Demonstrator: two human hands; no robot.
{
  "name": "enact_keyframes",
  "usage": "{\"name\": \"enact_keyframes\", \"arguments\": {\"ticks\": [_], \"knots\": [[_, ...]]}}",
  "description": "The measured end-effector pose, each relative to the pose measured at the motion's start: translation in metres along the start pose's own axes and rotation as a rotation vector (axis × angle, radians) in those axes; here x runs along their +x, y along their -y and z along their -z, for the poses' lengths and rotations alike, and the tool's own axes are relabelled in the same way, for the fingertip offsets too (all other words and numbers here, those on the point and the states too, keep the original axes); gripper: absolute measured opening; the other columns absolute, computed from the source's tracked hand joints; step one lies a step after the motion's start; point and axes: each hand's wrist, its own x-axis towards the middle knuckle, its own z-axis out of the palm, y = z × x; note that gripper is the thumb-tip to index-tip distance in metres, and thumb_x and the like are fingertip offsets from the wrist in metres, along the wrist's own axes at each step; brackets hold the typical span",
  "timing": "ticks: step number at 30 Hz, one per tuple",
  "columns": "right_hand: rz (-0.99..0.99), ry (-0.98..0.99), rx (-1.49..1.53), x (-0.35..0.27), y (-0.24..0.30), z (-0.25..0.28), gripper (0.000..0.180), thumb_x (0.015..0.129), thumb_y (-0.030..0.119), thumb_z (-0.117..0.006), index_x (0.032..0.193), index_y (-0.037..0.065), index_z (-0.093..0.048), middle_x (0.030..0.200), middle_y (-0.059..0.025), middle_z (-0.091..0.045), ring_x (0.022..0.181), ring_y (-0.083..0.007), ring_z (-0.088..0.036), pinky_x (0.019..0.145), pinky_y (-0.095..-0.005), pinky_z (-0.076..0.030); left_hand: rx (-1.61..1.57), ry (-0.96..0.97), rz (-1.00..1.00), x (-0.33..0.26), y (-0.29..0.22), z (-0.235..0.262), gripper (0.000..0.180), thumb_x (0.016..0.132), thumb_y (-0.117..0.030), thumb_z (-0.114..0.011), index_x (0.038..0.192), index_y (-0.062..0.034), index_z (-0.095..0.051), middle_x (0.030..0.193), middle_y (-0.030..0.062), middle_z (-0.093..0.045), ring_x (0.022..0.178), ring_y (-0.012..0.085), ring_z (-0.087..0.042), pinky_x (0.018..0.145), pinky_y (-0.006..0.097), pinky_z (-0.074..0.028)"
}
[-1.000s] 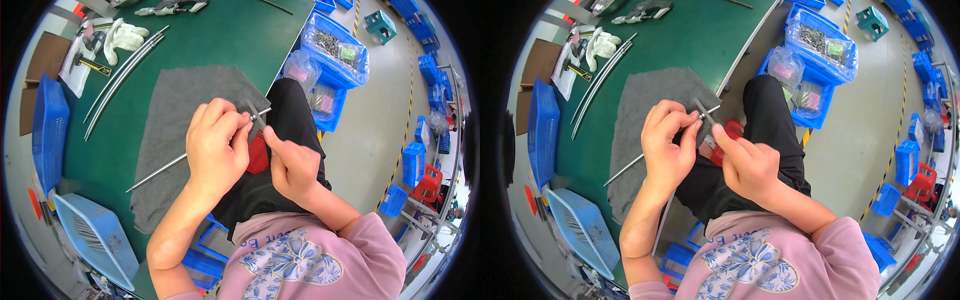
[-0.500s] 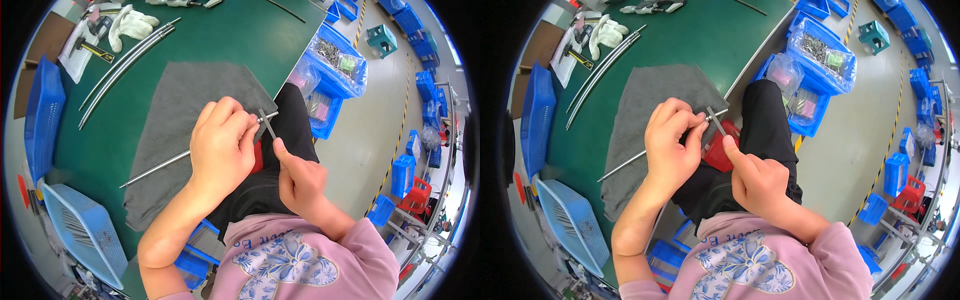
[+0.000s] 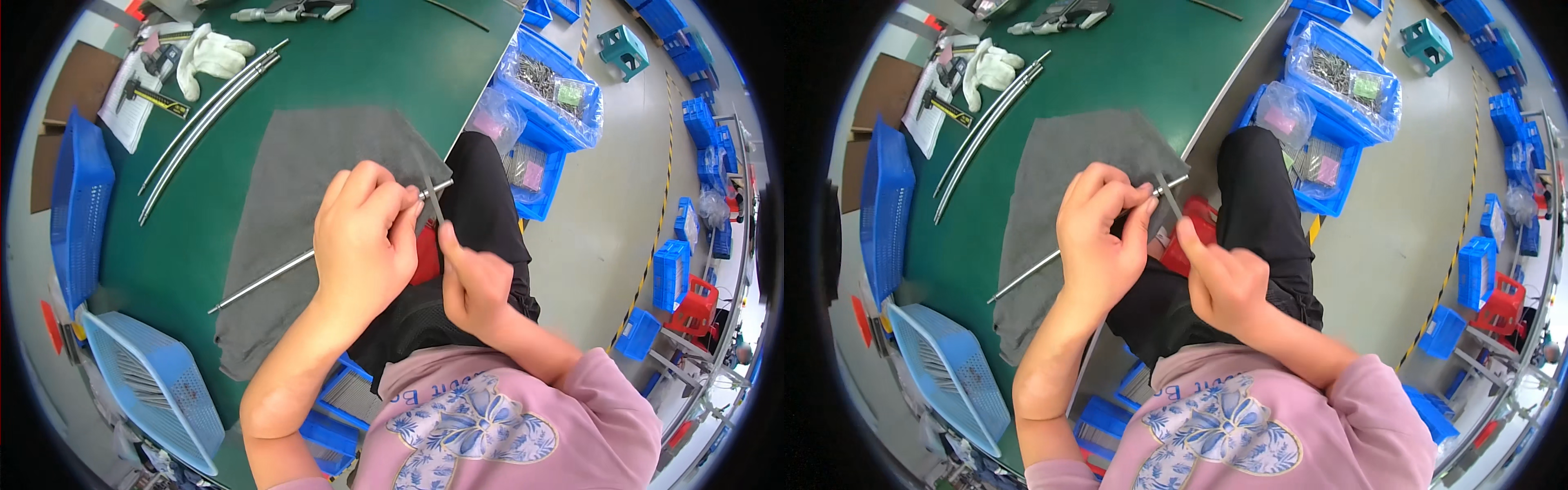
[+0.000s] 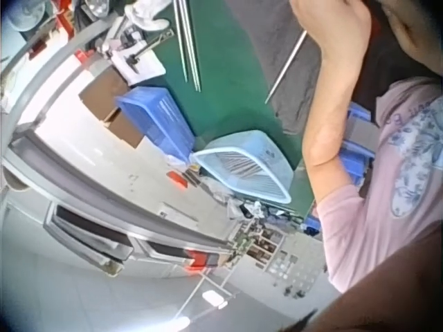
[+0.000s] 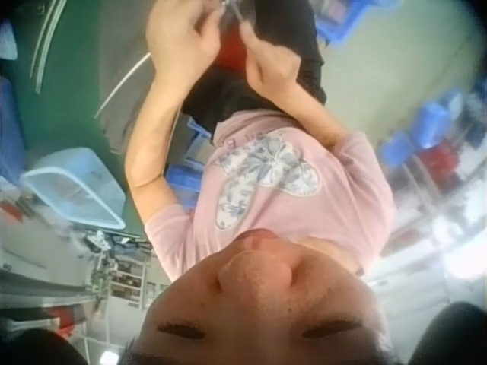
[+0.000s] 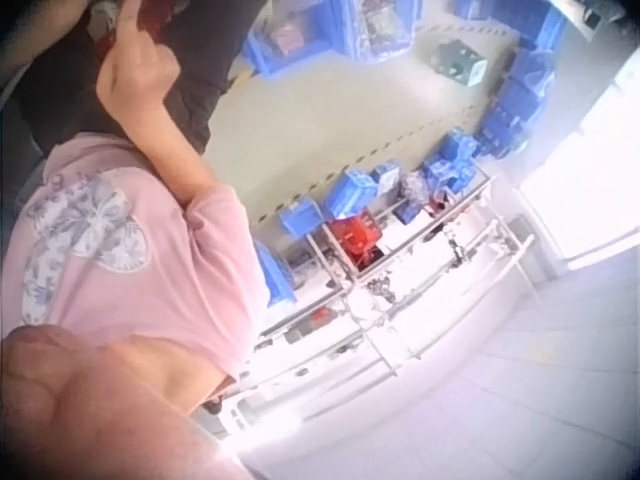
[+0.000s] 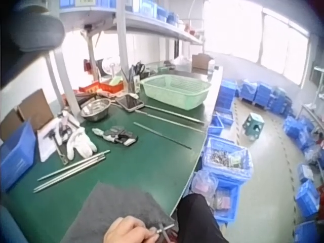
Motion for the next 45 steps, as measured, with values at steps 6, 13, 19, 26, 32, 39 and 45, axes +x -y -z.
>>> {"name": "enact_keyframes", "arguments": {"ticks": [6,13,19,26,32,39,45], "knots": [[0.020,-0.034,0.029,0.020,-0.006,-0.011,0.055,0.067,-0.001,-0.062,0.121,0.005,-0.066,0.055,-0.0026,-0.044,0.041,-0.0190,-0.043,0.042,-0.0331,-0.036,-0.001,0.008,0.019,0.000,0.004,0.003,0.010,0.072,0.003,-0.071,0.074,-0.0010,-0.062,0.076,0.0070,-0.055,0.068,0.0261,-0.053,0.059,0.036,-0.043],[0.046,-0.048,0.003,0.034,-0.012,-0.012,0.054,0.066,0.000,-0.063,0.120,0.005,-0.066,0.053,-0.0010,-0.045,0.040,-0.0177,-0.044,0.040,-0.0313,-0.037,0.024,0.026,0.032,0.007,0.006,0.001,0.011,0.072,0.004,-0.071,0.074,-0.0012,-0.062,0.076,0.0071,-0.055,0.068,0.0252,-0.053,0.059,0.035,-0.042],[0.017,-0.106,-0.055,0.028,-0.010,-0.003,0.055,0.070,0.003,-0.060,0.125,0.007,-0.063,0.054,-0.0020,-0.047,0.041,-0.0190,-0.048,0.040,-0.0334,-0.038,0.018,0.007,-0.093,0.012,-0.001,-0.004,0.013,0.074,0.008,-0.069,0.074,0.0024,-0.057,0.076,0.0118,-0.053,0.067,0.0251,-0.055,0.060,0.032,-0.044],[-0.067,-0.002,0.053,0.000,-0.001,-0.016,0.058,0.071,0.005,-0.062,0.129,0.013,-0.062,0.057,-0.0025,-0.052,0.042,-0.0212,-0.051,0.042,-0.0330,-0.043,0.046,-0.028,0.000,-0.012,0.020,0.001,0.013,0.068,0.004,-0.068,0.070,-0.0010,-0.057,0.075,0.0108,-0.053,0.071,0.0314,-0.052,0.063,0.040,-0.041],[-0.101,0.050,-0.002,-0.008,-0.003,-0.004,0.059,0.075,0.005,-0.061,0.133,0.012,-0.058,0.057,-0.0032,-0.055,0.044,-0.0221,-0.055,0.040,-0.0356,-0.043,0.025,-0.032,-0.083,-0.002,0.024,-0.010,0.015,0.069,0.008,-0.068,0.069,0.0016,-0.054,0.075,0.0113,-0.050,0.069,0.0282,-0.051,0.060,0.037,-0.040],[-0.046,0.039,-0.083,0.019,-0.010,-0.015,0.059,0.078,0.008,-0.061,0.136,0.014,-0.055,0.056,-0.0011,-0.055,0.043,-0.0208,-0.055,0.040,-0.0328,-0.043,0.009,-0.048,-0.045,-0.001,0.031,-0.015,0.016,0.069,0.007,-0.068,0.068,0.0011,-0.053,0.076,0.0114,-0.050,0.070,0.0288,-0.051,0.061,0.037,-0.041],[-0.046,0.063,-0.068,0.024,-0.005,-0.026,0.065,0.074,0.017,-0.065,0.138,0.015,-0.051,0.062,-0.0040,-0.061,0.046,-0.0233,-0.058,0.042,-0.0357,-0.045,0.059,-0.056,-0.073,-0.008,0.031,-0.010,0.017,0.069,0.008,-0.067,0.068,0.0019,-0.052,0.075,0.0108,-0.050,0.068,0.0273,-0.051,0.058,0.035,-0.040]]}}
